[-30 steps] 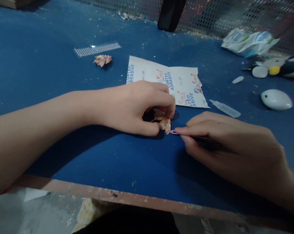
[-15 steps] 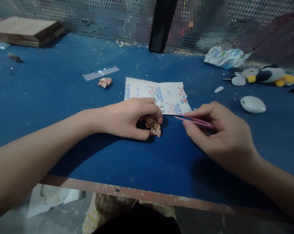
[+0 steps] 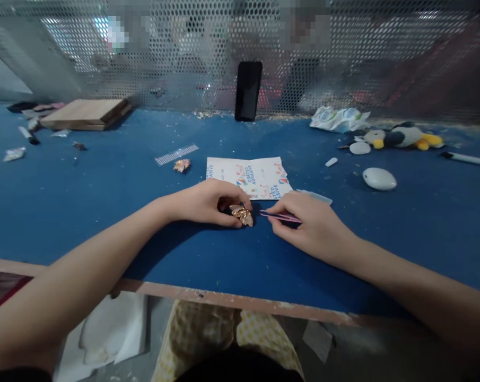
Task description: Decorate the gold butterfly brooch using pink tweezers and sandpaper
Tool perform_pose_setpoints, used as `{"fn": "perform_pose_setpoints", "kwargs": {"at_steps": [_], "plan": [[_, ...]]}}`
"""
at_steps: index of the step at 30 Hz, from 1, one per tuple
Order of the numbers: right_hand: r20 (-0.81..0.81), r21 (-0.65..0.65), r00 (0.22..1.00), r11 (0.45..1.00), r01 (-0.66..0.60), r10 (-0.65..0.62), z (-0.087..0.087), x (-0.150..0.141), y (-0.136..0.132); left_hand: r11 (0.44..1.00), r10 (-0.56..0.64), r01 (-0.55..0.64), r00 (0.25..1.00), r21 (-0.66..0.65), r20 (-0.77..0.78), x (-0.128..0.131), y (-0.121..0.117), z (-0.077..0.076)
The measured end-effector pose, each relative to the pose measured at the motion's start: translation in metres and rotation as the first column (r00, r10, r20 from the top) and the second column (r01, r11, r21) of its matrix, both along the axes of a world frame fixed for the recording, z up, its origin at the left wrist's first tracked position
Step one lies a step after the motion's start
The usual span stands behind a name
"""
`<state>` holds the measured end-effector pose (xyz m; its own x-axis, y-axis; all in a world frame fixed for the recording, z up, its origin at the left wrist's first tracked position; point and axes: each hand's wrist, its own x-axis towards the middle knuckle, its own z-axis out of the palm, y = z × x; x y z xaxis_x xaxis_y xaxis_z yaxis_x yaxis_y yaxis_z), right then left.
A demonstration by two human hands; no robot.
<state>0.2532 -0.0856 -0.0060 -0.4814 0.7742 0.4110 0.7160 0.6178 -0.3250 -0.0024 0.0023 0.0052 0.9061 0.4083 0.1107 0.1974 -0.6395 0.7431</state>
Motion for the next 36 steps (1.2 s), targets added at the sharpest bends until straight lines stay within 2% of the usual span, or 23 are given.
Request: {"fn": "perform_pose_setpoints", "kwargs": {"at_steps": [8, 14, 19, 30, 36], "plan": [[0.047, -0.018, 0.999, 1.000, -0.004, 0.005, -0.002, 0.002, 0.003, 0.977, 0.114, -0.112, 0.993, -0.183, -0.003, -0.001, 0.001, 0.000], [0.053, -0.039, 0.998, 0.999, -0.014, 0.016, -0.004, 0.002, 0.002, 0.941, 0.098, -0.080, 0.994, -0.328, 0.041, -0.002, 0.004, 0.004], [0.046, -0.035, 0.998, 0.999, -0.030, 0.031, -0.003, 0.002, 0.002, 0.908, 0.132, -0.086, 0.988, -0.409, 0.085, -0.002, 0.007, 0.003], [0.007, 0.007, 0.999, 0.999, -0.036, 0.036, 0.000, 0.002, 0.004, 0.906, 0.145, -0.095, 0.985, -0.412, 0.094, -0.003, 0.007, 0.002], [-0.200, -0.045, 0.980, 0.999, 0.001, -0.010, 0.009, 0.002, 0.001, 0.919, 0.184, -0.133, 0.977, -0.370, 0.106, -0.001, 0.007, 0.002]]}}
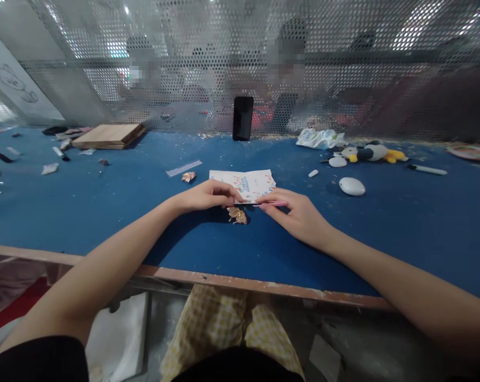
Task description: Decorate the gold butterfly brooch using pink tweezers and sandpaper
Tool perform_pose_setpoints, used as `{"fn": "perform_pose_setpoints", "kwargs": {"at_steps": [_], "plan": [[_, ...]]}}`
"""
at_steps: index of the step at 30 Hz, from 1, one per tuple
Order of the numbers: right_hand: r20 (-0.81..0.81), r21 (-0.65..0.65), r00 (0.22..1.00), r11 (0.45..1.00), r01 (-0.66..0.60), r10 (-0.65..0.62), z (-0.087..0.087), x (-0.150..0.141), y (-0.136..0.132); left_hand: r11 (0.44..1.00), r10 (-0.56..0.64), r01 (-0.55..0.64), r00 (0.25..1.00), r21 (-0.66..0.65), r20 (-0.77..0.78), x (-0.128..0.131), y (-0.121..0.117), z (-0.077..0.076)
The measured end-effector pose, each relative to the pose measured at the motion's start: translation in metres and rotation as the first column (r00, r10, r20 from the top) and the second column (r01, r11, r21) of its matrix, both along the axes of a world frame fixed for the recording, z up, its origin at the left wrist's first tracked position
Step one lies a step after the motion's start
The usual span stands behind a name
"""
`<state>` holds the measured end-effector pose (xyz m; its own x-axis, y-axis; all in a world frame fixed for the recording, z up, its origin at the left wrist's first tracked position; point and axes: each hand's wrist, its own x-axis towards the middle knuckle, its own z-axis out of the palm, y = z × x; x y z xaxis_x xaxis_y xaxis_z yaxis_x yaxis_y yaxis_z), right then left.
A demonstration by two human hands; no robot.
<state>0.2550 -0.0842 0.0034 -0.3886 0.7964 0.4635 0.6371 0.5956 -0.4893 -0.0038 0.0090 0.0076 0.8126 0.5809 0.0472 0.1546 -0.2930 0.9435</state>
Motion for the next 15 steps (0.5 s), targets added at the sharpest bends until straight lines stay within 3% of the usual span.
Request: {"fn": "perform_pose_setpoints", "kwargs": {"at_steps": [7, 15], "plan": [[0.048, -0.083, 0.997, 0.995, -0.054, 0.058, -0.0022, 0.0027, 0.0045, 0.998, 0.041, -0.040, 0.999, 0.047, -0.023, 0.0007, -0.0022, -0.0037], [0.061, -0.018, 0.997, 0.999, -0.046, 0.047, -0.0028, 0.0015, 0.0036, 0.988, 0.080, -0.074, 0.996, 0.132, -0.041, 0.0004, -0.0041, -0.0053]]}}
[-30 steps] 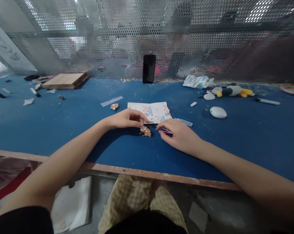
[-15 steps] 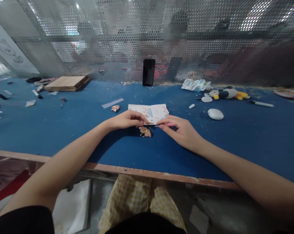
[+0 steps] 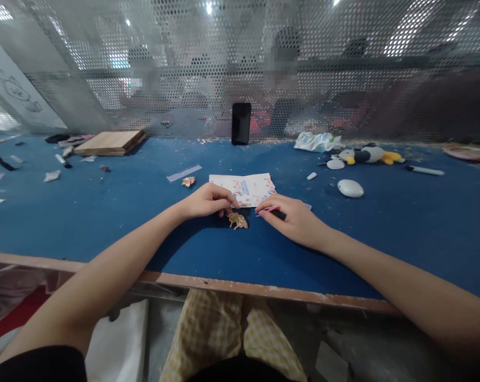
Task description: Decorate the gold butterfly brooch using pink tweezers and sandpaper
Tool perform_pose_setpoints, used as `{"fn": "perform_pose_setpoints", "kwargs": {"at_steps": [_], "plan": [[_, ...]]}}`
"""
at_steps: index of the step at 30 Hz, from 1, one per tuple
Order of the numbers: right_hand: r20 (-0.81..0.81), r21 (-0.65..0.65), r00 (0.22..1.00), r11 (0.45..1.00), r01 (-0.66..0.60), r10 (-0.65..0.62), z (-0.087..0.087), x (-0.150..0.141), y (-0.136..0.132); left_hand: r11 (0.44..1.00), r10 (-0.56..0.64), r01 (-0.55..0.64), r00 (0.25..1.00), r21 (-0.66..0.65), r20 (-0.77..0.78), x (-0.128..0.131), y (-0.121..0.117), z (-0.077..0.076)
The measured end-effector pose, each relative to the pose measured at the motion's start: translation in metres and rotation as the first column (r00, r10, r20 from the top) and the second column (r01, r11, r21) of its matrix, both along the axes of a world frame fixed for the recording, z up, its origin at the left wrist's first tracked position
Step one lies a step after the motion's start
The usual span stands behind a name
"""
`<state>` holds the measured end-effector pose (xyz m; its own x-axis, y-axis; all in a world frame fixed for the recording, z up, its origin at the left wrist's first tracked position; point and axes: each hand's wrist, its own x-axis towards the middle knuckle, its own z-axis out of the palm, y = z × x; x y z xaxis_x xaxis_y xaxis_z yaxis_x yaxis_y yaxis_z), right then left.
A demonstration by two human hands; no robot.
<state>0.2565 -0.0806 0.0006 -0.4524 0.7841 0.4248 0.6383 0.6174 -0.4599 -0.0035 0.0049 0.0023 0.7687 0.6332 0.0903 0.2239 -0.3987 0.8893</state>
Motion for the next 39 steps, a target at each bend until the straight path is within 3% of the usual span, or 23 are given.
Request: {"fn": "perform_pose_setpoints", "kwargs": {"at_steps": [7, 11, 23, 31, 39], "plan": [[-0.065, 0.041, 0.997, 0.998, 0.053, -0.050, -0.002, 0.002, 0.002, 0.972, 0.103, -0.102, 0.995, 0.211, 0.008, 0.005, -0.003, 0.002], [-0.160, 0.046, 0.986, 0.997, 0.057, -0.049, 0.001, 0.001, 0.000, 0.956, 0.053, -0.054, 0.999, 0.287, 0.008, 0.013, -0.011, 0.002], [-0.265, -0.011, 0.964, 1.000, -0.017, 0.013, -0.004, -0.001, 0.002, 0.915, 0.055, -0.073, 0.997, 0.396, 0.057, 0.019, -0.023, 0.001], [-0.279, 0.085, 0.959, 0.994, 0.066, -0.039, -0.003, -0.001, -0.003, 0.886, 0.049, -0.072, 0.997, 0.458, 0.063, 0.014, -0.019, 0.005], [-0.331, 0.055, 0.941, 0.995, 0.089, -0.066, -0.003, -0.001, -0.003, 0.891, 0.044, -0.076, 0.996, 0.447, 0.083, 0.018, -0.023, 0.002]]}}
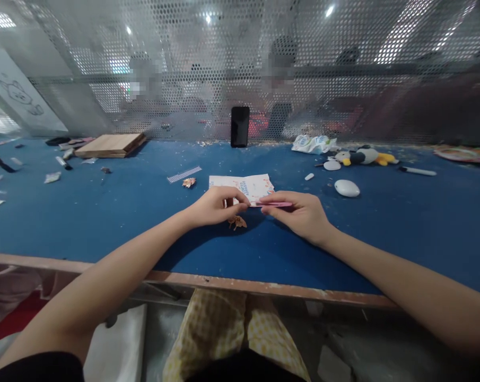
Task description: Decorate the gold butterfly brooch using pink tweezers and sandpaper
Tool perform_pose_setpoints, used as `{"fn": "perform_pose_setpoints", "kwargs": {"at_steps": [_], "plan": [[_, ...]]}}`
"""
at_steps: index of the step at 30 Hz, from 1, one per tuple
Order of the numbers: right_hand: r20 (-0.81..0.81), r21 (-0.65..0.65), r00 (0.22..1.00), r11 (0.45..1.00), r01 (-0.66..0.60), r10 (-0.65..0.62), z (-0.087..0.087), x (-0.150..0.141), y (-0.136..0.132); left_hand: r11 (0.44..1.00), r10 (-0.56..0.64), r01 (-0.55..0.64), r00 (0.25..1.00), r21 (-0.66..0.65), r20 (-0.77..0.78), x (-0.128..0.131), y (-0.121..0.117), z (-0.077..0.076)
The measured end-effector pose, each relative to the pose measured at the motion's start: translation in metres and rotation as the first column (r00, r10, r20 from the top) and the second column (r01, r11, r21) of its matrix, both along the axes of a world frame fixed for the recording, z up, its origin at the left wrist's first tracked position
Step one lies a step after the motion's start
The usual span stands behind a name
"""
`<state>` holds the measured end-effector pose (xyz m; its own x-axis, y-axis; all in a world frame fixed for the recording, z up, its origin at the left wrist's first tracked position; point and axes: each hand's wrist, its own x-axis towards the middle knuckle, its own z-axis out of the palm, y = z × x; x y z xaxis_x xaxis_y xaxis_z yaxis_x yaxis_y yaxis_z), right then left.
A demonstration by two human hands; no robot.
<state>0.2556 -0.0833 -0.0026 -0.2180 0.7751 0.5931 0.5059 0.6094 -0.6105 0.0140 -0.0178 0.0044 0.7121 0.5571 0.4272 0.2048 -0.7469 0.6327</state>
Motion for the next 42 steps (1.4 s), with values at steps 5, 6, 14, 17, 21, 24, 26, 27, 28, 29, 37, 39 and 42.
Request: {"fn": "perform_pose_setpoints", "kwargs": {"at_steps": [5, 6, 14, 17, 21, 24, 26, 27, 28, 29, 37, 39, 42], "plan": [[0.036, 0.033, 0.998, 0.998, -0.056, 0.055, 0.001, -0.002, -0.002, 0.999, 0.035, -0.035, 0.999, -0.010, 0.014, 0.003, -0.008, 0.001], [0.040, 0.039, 0.998, 0.997, -0.059, 0.058, 0.000, -0.002, -0.002, 0.999, 0.032, -0.032, 0.999, -0.011, 0.007, 0.003, -0.008, 0.001], [0.075, 0.134, 0.997, 0.991, 0.008, -0.018, 0.000, -0.002, -0.005, 0.996, -0.002, 0.010, 0.997, 0.091, -0.082, 0.003, -0.003, -0.002], [0.057, 0.151, 0.993, 0.984, 0.090, -0.099, 0.003, -0.001, -0.006, 0.990, 0.034, -0.021, 0.995, 0.138, -0.091, -0.001, 0.002, -0.001], [0.093, 0.200, 0.968, 0.957, 0.212, -0.234, 0.007, 0.008, 0.001, 0.980, 0.102, -0.080, 0.988, 0.183, -0.119, -0.008, 0.008, 0.002], [0.300, 0.313, 0.913, 0.933, 0.180, -0.277, 0.008, 0.022, 0.012, 0.968, 0.157, -0.121, 0.975, 0.220, -0.154, -0.011, 0.013, 0.002], [0.435, 0.354, 0.831, 0.914, 0.197, -0.347, 0.009, 0.032, 0.020, 0.955, 0.206, -0.158, 0.962, 0.250, -0.178, -0.012, 0.017, 0.001], [0.478, 0.356, 0.785, 0.904, 0.237, -0.394, 0.009, 0.037, 0.023, 0.947, 0.235, -0.181, 0.954, 0.266, -0.188, -0.013, 0.019, 0.001], [0.499, 0.360, 0.748, 0.890, 0.281, -0.438, 0.009, 0.042, 0.026, 0.937, 0.267, -0.207, 0.944, 0.283, -0.194, -0.013, 0.021, 0.000], [0.513, 0.362, 0.717, 0.876, 0.319, -0.473, 0.009, 0.046, 0.028, 0.926, 0.298, -0.232, 0.934, 0.299, -0.199, -0.013, 0.024, 0.000], [0.688, 0.299, 0.508, 0.839, 0.454, -0.519, 0.002, 0.060, 0.038, 0.864, 0.443, -0.347, 0.868, 0.364, -0.224, -0.017, 0.034, -0.003], [0.700, 0.290, 0.502, 0.844, 0.451, -0.508, 0.001, 0.058, 0.038, 0.862, 0.449, -0.350, 0.863, 0.368, -0.232, -0.018, 0.035, -0.004], [0.712, 0.289, 0.493, 0.848, 0.444, -0.500, 0.002, 0.053, 0.036, 0.864, 0.443, -0.346, 0.867, 0.366, -0.227, -0.021, 0.037, -0.005]]}}
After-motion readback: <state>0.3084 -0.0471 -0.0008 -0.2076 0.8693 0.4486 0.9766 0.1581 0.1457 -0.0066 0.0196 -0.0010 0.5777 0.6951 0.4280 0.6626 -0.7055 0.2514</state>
